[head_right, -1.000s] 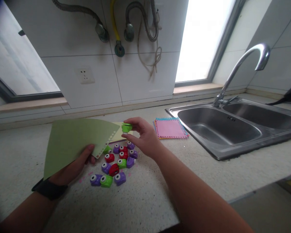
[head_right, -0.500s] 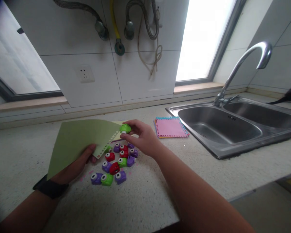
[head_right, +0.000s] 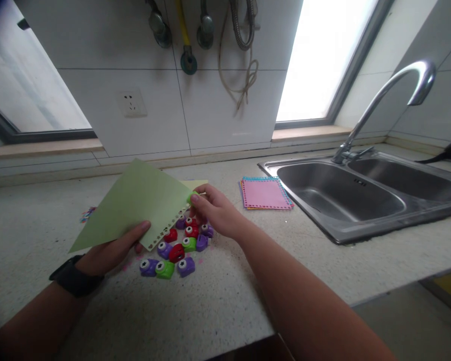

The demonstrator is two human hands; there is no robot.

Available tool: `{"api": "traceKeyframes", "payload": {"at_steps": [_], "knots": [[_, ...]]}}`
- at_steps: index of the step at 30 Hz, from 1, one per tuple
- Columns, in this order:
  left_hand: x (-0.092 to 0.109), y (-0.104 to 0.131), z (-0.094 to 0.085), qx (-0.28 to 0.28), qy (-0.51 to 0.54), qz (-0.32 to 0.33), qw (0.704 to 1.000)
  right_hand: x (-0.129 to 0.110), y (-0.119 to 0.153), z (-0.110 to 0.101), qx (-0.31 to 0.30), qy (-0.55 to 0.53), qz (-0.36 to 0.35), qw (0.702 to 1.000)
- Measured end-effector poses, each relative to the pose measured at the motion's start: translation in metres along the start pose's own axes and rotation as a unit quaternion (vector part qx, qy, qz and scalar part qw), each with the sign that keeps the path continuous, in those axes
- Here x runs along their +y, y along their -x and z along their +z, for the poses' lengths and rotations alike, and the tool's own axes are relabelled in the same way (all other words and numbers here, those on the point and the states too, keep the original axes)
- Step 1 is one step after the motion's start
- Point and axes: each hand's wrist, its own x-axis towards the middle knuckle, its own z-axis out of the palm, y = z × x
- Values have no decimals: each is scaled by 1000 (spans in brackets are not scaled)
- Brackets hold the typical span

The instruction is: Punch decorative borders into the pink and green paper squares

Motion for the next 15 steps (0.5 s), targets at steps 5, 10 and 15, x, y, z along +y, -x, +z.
{"api": "traceKeyframes", "payload": {"at_steps": [5,10,15], "knots": [[-5,-1,5,-11,91,-5,996,5,0,0,1,17,29,999],[-11,-1,9,-9,116,-32,993,9,-2,0,-15,-17,37,999],[-9,0,8,-18,113,-24,993,10,-5,2,-22,-72,58,995]]}}
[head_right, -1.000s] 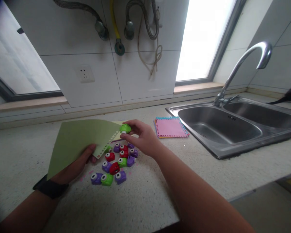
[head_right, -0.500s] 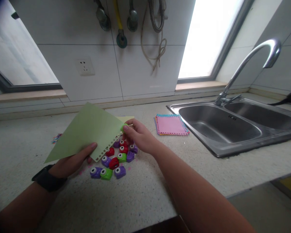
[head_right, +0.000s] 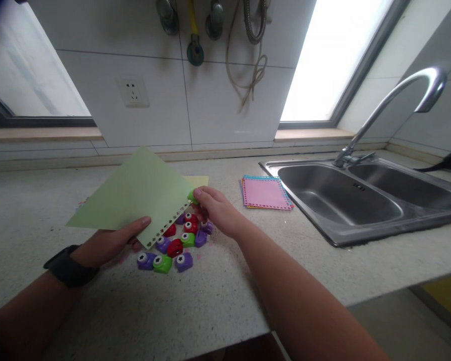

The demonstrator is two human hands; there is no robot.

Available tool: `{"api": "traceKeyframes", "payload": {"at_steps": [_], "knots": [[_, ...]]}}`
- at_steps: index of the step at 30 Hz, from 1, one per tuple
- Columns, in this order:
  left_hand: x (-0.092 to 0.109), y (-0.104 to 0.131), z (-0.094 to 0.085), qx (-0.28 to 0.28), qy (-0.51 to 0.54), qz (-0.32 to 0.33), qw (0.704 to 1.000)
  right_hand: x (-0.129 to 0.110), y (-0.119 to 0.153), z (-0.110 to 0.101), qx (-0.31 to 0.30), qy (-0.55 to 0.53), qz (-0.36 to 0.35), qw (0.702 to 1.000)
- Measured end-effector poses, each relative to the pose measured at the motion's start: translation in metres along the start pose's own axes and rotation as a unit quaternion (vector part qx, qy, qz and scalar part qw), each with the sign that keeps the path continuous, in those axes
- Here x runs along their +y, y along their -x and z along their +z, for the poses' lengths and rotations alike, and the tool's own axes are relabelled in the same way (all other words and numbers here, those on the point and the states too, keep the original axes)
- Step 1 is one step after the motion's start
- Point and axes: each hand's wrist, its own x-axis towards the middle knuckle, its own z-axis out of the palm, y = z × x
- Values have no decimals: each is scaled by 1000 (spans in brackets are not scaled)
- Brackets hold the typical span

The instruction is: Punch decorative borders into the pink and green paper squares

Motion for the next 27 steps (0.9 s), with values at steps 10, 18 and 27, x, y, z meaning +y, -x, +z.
{"api": "traceKeyframes", "payload": {"at_steps": [10,18,27], "knots": [[-1,-2,0,-5,-5,-18,1000,-4,0,4,0,-81,39,996],[2,-1,1,-6,-8,-33,999,-1,1,4,3,-41,16,999],[7,-1,0,-22,-22,9,999,1,0,2,11,-12,2,1000]]}}
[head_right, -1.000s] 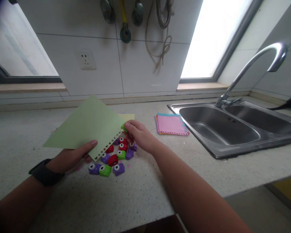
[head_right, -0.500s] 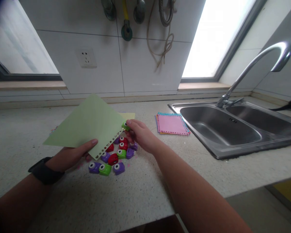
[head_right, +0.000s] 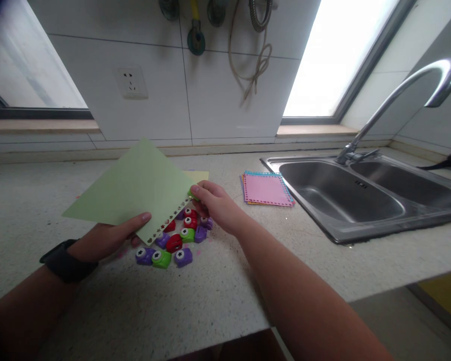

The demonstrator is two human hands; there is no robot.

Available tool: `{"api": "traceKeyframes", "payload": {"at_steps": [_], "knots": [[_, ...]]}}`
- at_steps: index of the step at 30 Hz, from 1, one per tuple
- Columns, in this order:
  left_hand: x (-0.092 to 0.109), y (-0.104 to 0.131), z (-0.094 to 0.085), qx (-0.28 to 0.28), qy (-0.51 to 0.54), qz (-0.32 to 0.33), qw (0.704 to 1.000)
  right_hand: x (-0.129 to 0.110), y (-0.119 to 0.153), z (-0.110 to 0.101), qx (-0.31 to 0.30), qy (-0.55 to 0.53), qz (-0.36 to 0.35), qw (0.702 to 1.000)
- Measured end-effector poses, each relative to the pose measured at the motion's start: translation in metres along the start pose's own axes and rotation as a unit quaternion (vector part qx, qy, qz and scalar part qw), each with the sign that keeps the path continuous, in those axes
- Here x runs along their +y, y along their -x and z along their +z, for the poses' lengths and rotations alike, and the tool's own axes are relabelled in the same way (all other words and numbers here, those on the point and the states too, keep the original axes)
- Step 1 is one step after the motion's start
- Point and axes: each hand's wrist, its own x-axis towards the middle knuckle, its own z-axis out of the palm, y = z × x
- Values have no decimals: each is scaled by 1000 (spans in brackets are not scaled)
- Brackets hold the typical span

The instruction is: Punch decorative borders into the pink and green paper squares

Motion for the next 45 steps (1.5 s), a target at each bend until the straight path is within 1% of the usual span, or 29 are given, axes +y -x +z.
{"api": "traceKeyframes", "payload": {"at_steps": [9,15,19,21,26,31,35,40,45], "knots": [[4,1,0,-9,-10,1,1000,0,-1,0,0,-6,-7,1000],[3,1,1,10,5,-6,1000,-2,0,1,-2,2,-12,1000],[1,1,3,5,2,-46,999,-2,0,1,-1,-6,-14,1000],[1,2,3,1,0,-54,999,-2,-1,1,2,-5,-16,1000],[5,3,2,-1,0,-32,999,0,-2,0,12,-13,-31,999],[10,3,3,2,0,-16,1000,1,-2,1,11,-18,-31,999],[13,3,4,-1,6,-22,1000,1,-3,1,12,-12,-32,999],[13,3,3,5,12,-21,1000,2,-3,1,11,-10,-38,999],[11,3,3,6,6,-2,1000,2,-4,2,12,-11,-42,999]]}}
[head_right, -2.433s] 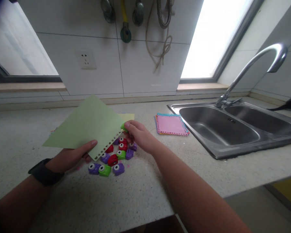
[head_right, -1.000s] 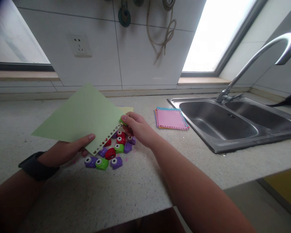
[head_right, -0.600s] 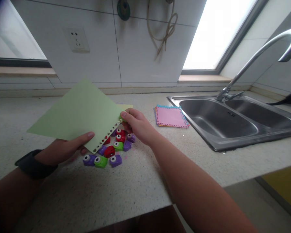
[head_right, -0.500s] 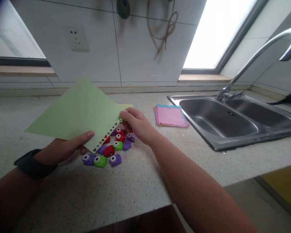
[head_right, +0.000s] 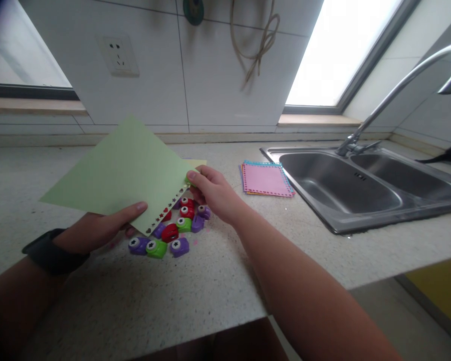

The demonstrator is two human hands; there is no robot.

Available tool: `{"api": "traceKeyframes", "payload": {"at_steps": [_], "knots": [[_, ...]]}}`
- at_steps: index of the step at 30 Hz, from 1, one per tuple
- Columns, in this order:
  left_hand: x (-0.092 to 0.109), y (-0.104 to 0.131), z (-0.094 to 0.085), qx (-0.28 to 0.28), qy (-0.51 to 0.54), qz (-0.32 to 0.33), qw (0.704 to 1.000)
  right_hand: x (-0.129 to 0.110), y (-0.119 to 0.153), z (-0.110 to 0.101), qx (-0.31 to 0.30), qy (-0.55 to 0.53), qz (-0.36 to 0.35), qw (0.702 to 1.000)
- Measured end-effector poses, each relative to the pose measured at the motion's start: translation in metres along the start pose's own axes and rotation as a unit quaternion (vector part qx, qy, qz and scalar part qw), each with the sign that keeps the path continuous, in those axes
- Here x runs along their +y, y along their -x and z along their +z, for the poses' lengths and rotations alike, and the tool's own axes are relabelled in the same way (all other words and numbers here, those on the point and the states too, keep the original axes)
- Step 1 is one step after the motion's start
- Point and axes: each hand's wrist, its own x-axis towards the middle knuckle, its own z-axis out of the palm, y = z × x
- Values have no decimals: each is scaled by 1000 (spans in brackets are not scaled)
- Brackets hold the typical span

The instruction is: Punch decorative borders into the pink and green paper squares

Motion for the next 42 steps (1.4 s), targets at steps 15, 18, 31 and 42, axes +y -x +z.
{"api": "traceKeyframes", "payload": {"at_steps": [15,18,31,42], "knots": [[1,0,1,-2,11,19,1000,1,0,1,5,-1,6,1000],[2,0,1,-3,3,19,1000,1,0,1,3,-2,5,1000],[3,1,1,-21,10,-15,1000,3,1,6,19,4,11,1000],[-2,-1,1,-17,4,-21,1000,0,1,7,17,-26,2,1000]]}}
